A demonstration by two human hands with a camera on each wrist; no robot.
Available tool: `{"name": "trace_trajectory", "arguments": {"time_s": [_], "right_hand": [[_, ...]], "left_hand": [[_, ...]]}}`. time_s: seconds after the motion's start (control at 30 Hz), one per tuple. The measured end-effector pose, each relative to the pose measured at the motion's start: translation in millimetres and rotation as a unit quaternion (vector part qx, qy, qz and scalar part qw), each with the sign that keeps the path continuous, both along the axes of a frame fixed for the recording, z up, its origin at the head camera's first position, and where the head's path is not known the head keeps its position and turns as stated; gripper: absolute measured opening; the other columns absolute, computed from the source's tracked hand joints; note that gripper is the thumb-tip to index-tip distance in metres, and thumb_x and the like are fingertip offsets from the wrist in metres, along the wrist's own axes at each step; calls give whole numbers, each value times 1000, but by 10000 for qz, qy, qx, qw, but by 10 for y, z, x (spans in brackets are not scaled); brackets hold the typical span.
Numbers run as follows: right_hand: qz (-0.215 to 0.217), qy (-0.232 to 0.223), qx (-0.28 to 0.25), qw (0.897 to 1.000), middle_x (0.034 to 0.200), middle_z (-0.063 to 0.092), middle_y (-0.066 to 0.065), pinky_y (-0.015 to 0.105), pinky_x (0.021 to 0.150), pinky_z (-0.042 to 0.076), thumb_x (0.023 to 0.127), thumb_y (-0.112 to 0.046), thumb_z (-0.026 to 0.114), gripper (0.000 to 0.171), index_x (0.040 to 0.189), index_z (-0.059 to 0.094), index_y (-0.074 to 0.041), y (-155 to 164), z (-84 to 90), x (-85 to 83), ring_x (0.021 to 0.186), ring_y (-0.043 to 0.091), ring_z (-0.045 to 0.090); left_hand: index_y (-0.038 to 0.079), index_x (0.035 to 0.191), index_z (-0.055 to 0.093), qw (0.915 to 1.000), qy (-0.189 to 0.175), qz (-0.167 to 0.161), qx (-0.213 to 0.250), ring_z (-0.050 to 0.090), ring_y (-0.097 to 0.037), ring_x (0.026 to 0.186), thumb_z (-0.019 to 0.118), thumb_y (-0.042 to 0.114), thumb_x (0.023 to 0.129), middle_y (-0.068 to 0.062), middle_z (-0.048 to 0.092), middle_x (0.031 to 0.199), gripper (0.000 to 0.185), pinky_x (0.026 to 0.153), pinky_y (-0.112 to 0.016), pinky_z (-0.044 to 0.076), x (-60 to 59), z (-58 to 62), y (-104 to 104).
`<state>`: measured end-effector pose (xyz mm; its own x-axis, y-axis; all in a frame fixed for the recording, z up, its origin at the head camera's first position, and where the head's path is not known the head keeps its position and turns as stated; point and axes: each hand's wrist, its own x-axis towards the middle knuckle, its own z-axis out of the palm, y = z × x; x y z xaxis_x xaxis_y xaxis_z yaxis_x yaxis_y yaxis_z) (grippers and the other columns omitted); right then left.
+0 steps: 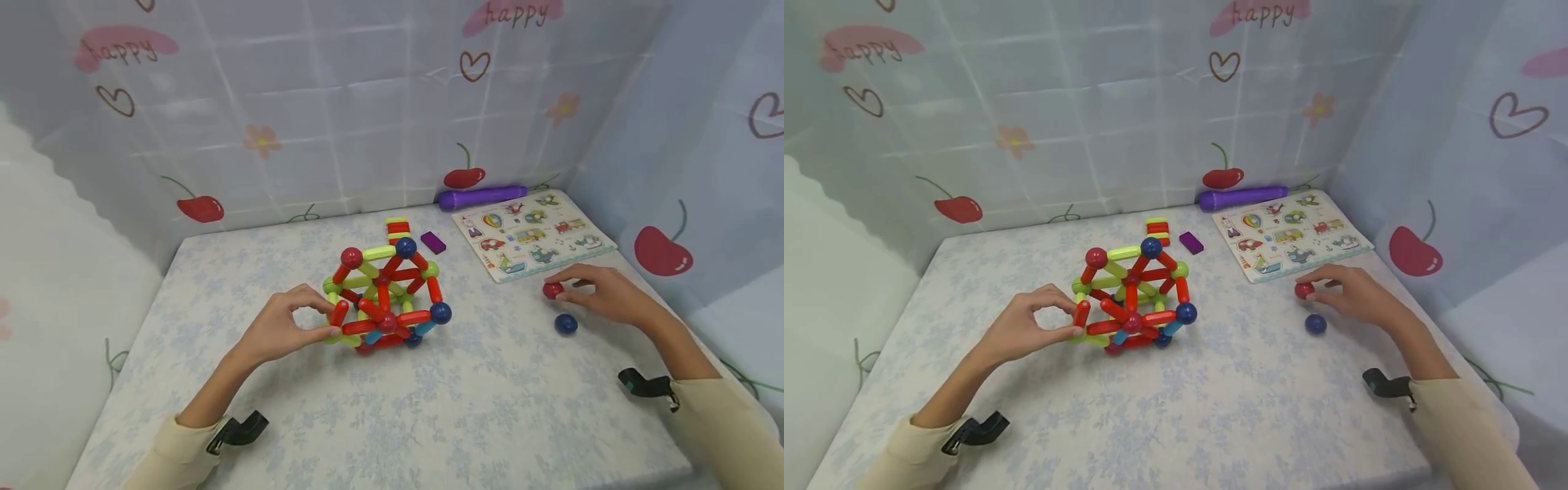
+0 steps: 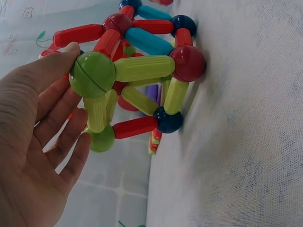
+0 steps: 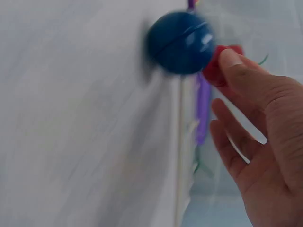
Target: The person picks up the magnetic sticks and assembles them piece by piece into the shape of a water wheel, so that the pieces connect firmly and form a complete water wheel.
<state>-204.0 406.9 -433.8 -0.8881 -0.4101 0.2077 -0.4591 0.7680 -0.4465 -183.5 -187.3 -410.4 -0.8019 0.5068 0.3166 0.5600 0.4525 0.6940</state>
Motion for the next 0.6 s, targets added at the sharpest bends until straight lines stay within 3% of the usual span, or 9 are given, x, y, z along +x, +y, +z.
{"name": "trace_trajectory", "arguments": {"time_s": [0.1, 0.2, 0.27, 0.37, 0.5, 0.6], "right_hand": [[-64, 176, -477, 9987, 126, 77, 4, 10, 92, 50, 92, -10, 86, 42, 133, 76, -16, -300, 145, -28, 113, 19, 69], [256, 461, -976, 9938, 129, 76, 4, 7, 94, 46, 91, -7, 87, 45, 134, 75, -14, -764, 363, -57, 115, 10, 67], [612, 658, -1232, 9883, 127, 77, 2, 11, 94, 48, 89, -4, 88, 46, 132, 76, -14, -1109, 511, -76, 114, 5, 66], [1316, 807, -1524, 9762, 126, 77, 1, 22, 94, 53, 88, -2, 88, 46, 131, 77, -13, -1626, 704, -76, 113, 15, 68], [2175, 505, -1800, 9580, 127, 76, -2, 41, 95, 57, 90, -6, 88, 42, 130, 78, -14, -2236, 823, -50, 120, 17, 66], [2648, 275, -1868, 9456, 127, 76, -1, 46, 95, 59, 92, -10, 87, 40, 131, 77, -12, -2591, 824, -38, 123, 19, 65]], "left_hand": [[22, 103, 82, 10000, -66, 22, -4, 68, -30, 99, 95, 23, 85, 12, 74, 99, 22, 85, -46, 59, -2, 1, -3], [21, 103, 82, 9999, -91, 54, -10, 67, -28, 99, 95, 23, 85, 12, 74, 98, 22, 85, -45, 58, -5, 6, -12], [21, 103, 82, 9999, -95, 72, -2, 67, -24, 99, 95, 23, 85, 12, 74, 98, 23, 85, -45, 58, -4, 10, -15], [21, 103, 82, 9999, -96, 57, 40, 67, -19, 98, 95, 23, 85, 12, 75, 98, 23, 85, -46, 58, -6, 8, -15], [22, 103, 83, 9999, -99, 37, 89, 66, -14, 97, 95, 24, 85, 12, 75, 98, 22, 85, -45, 57, -15, -1, -9], [22, 104, 83, 9999, -114, 6, 115, 65, -11, 97, 95, 24, 85, 13, 75, 98, 23, 84, -44, 57, -18, 8, -6]]}}
